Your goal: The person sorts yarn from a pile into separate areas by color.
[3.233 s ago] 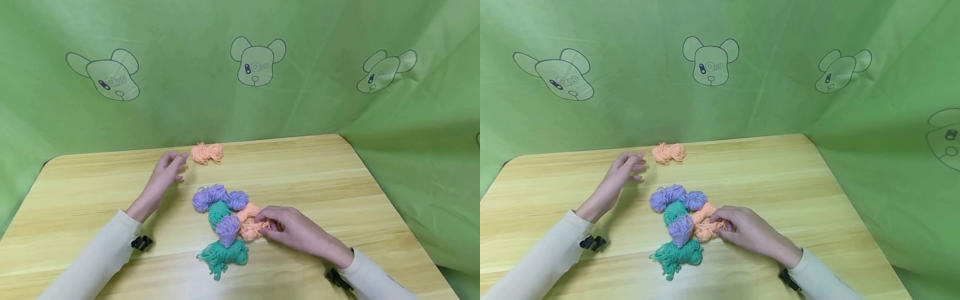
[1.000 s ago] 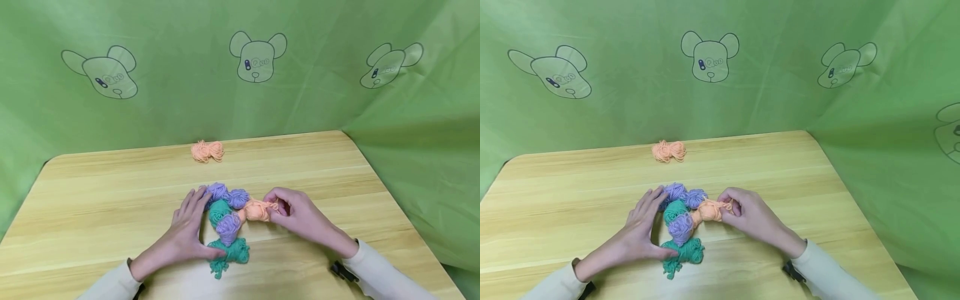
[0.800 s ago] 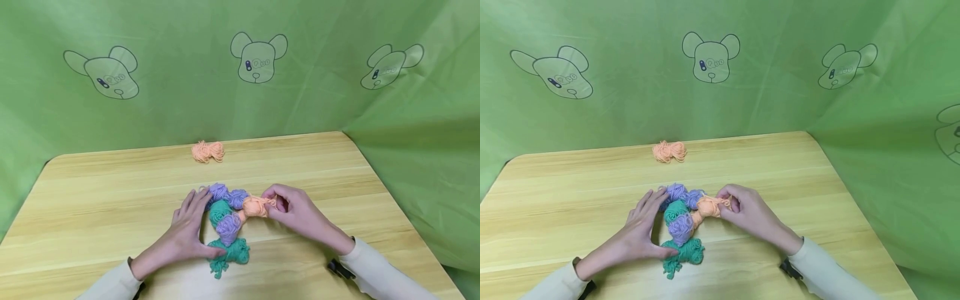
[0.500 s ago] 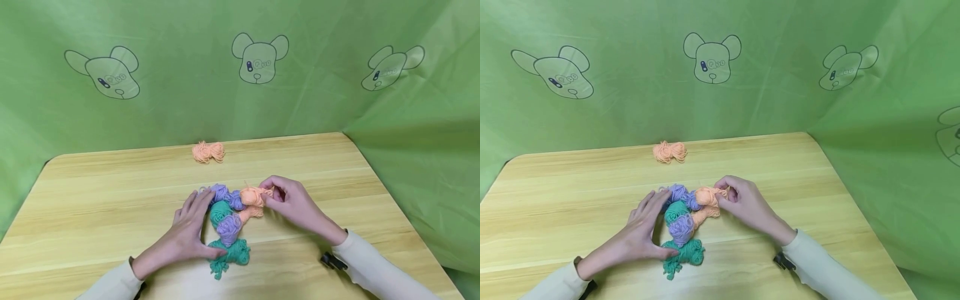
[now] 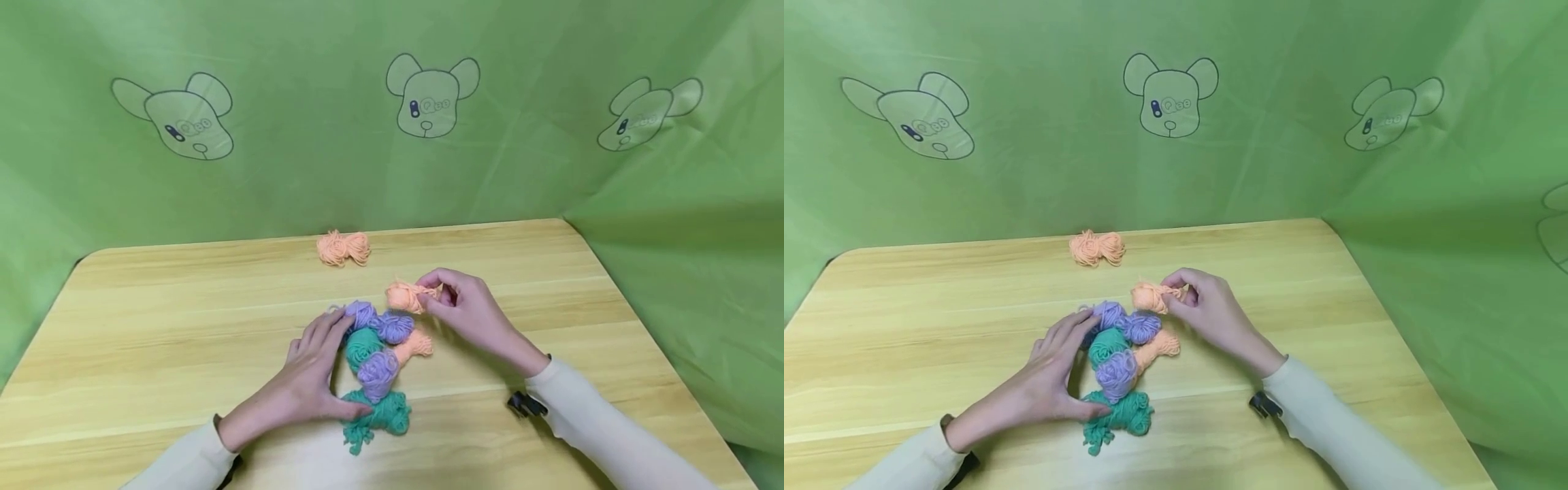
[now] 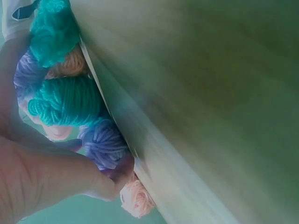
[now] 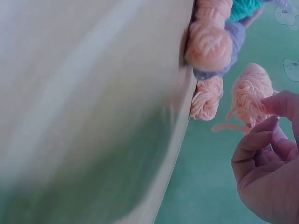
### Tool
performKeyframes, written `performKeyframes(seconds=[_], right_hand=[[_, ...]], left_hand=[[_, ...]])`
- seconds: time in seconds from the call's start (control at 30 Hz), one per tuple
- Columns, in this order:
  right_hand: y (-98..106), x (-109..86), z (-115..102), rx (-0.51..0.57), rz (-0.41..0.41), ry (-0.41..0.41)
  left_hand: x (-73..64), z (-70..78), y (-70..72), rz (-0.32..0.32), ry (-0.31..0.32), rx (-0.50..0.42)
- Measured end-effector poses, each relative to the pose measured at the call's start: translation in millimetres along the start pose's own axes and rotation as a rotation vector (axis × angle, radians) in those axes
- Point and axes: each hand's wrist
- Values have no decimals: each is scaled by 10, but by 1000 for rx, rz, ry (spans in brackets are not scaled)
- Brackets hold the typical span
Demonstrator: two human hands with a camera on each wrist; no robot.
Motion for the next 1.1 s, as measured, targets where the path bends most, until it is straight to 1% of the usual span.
performKeyframes(seconds=[0.23,0.57,0.67,0.8,0.9,1.1], right_hand=[[32,148,100,-37,8,-30],[30,403,208,-63,6,-49],[23,463,249,-58,7,-71],[3,509,314,-46,5,-109],[-34,542,367,-37,-1,-129],[-89,637,446,-23,3,-163]], left_hand=[[6,-3,1,-5,0,-7],[22,-5,14,-16,-3,-25],[29,-5,8,-18,-1,-31],[34,3,-8,-39,-5,-47],[31,11,-11,-56,3,-48],[23,1,8,-63,5,-44]])
Point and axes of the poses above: each hand's wrist, its own x-axis towards the middle knuckle, its own y-axis out of the back of the hand, z = x × y, and after that the axes turned 13 degrees about y, right-handed
